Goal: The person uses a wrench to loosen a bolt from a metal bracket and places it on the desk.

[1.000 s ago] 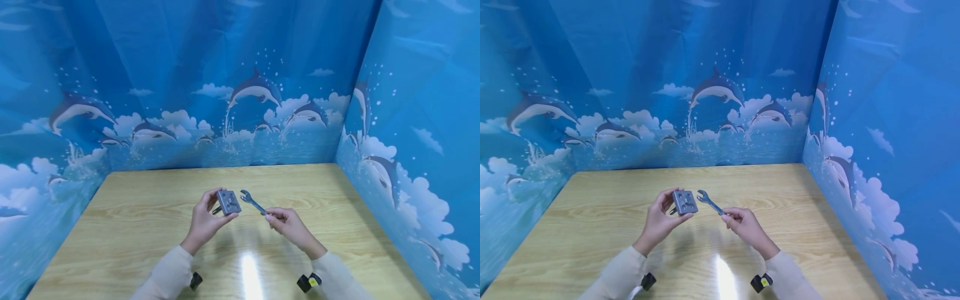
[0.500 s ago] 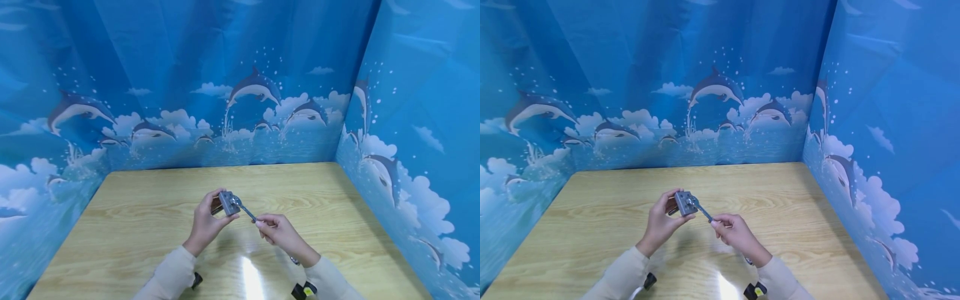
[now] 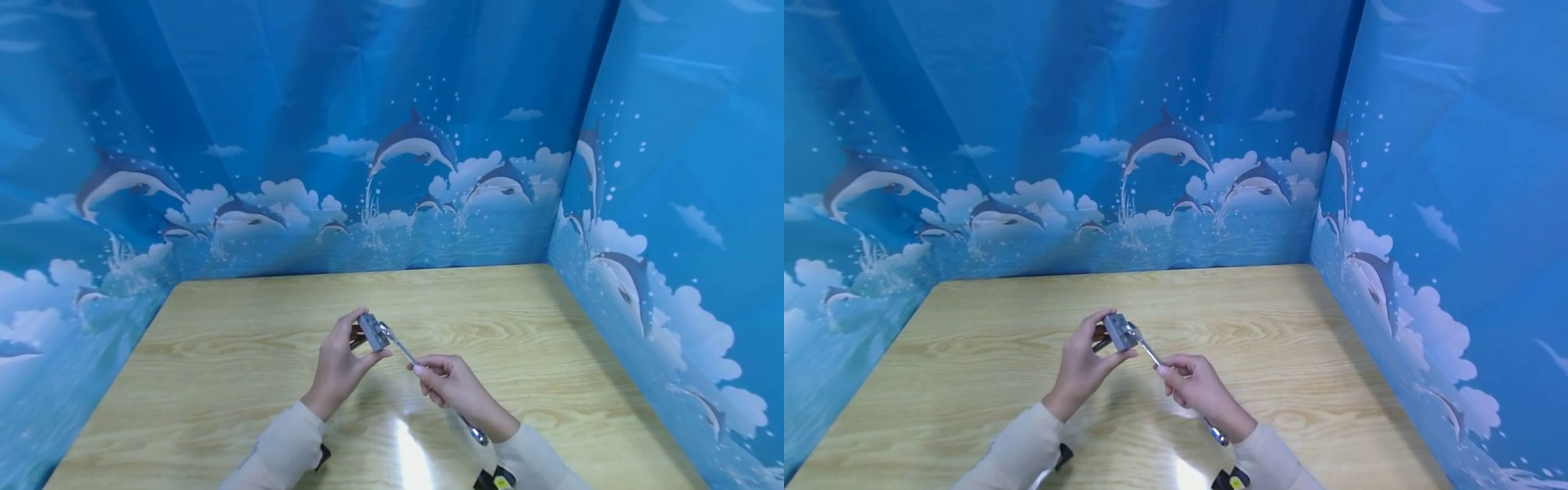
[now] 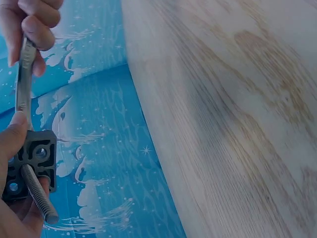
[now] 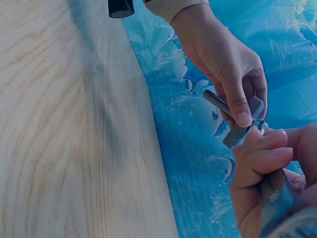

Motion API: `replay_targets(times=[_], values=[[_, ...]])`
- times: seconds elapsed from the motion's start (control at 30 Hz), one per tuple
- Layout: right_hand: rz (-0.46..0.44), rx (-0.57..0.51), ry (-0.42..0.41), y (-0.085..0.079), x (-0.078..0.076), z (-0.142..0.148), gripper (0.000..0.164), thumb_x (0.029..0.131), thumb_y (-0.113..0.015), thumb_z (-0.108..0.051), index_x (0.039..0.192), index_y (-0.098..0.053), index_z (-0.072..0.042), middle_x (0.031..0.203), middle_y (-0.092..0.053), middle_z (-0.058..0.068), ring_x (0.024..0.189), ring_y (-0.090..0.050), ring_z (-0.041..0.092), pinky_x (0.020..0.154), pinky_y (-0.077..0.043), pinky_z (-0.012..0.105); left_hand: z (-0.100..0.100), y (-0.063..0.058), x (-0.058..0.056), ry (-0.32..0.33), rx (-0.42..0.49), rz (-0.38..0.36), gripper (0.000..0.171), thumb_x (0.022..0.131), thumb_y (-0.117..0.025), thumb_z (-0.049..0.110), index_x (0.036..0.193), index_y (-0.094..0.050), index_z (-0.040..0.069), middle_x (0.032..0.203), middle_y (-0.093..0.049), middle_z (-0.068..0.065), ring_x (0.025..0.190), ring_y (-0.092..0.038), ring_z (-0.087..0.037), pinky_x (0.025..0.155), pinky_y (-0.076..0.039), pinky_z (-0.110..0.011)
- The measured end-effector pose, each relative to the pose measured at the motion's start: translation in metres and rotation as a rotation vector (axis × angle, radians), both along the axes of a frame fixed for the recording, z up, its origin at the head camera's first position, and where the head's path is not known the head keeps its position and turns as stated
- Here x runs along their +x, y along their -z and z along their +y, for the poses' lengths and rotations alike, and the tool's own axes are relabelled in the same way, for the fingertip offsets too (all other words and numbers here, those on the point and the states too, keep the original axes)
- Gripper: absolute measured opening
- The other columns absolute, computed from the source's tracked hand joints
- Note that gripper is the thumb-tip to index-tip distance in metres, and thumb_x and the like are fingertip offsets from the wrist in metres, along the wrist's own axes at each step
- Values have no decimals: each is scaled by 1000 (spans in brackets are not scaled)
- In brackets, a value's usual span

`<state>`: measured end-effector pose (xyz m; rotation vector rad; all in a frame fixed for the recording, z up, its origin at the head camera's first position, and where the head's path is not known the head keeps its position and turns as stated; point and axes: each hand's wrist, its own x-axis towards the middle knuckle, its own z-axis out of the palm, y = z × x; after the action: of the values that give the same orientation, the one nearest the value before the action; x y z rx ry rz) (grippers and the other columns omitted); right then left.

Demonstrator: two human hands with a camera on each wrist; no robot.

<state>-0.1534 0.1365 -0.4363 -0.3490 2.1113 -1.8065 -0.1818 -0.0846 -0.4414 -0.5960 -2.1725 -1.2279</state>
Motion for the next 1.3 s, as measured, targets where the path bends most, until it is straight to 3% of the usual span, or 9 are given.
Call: replay_targets(times=[0.2,0.3,0.4,0.5,0.57,0.7,0.9,1.0,1.3], values=[[-30,-2,18,1,2,-3,30,96,-58,-18,115,-63,5,68,-57,1,47,-41,3,39,-32,11,-1,1,1,-24,-8,-6,82,59,-89,19,128,-51,-3,113,-64,-15,79,-70,-19,72,-58,-16],[-45,-9,16,1,2,-4,31,95,-59,-18,115,-63,4,69,-57,1,47,-41,4,38,-32,11,-1,0,2,17,55,-100,81,63,-87,20,132,-50,1,117,-64,-13,75,-69,-14,68,-59,-17],[-52,-22,13,0,2,-5,32,95,-59,-19,116,-63,5,69,-57,0,47,-41,3,39,-32,11,-1,0,3,65,184,-257,78,68,-85,19,136,-49,5,122,-63,-9,75,-69,-12,66,-60,-20],[-54,-33,8,-1,2,-6,32,95,-59,-18,116,-62,6,68,-57,-1,47,-41,3,39,-32,11,-2,-1,4,95,296,-368,74,72,-83,16,137,-49,8,126,-62,-6,81,-69,-14,73,-60,-23],[-57,-37,12,-1,2,-7,31,95,-59,-17,115,-62,6,68,-56,-1,47,-41,3,39,-32,11,-3,-2,4,114,333,-398,70,74,-82,11,136,-49,10,127,-61,-7,84,-69,-17,79,-59,-25],[-43,-34,29,-2,3,-9,29,95,-59,-16,114,-63,6,67,-56,-1,46,-41,3,39,-32,11,-4,-2,5,121,308,-360,70,72,-83,6,135,-51,11,123,-58,-10,88,-68,-21,86,-57,-25],[-10,-34,53,-3,7,-11,30,94,-59,-14,115,-62,8,66,-56,-1,45,-41,3,39,-33,11,-8,-1,4,15,159,-164,73,66,-88,12,131,-55,10,119,-62,-5,100,-62,-20,92,-56,-37],[3,-25,88,-1,9,-13,30,94,-60,-14,114,-63,8,65,-57,0,45,-41,3,38,-33,11,-8,-1,4,-6,138,-107,74,64,-88,10,130,-55,6,121,-62,-9,103,-62,-22,92,-55,-41],[113,39,144,1,15,-18,30,92,-63,-16,114,-64,4,68,-60,6,46,-44,4,39,-36,11,-6,-4,7,-15,121,-103,76,63,-89,10,131,-54,7,123,-62,-9,107,-63,-21,95,-53,-30]])
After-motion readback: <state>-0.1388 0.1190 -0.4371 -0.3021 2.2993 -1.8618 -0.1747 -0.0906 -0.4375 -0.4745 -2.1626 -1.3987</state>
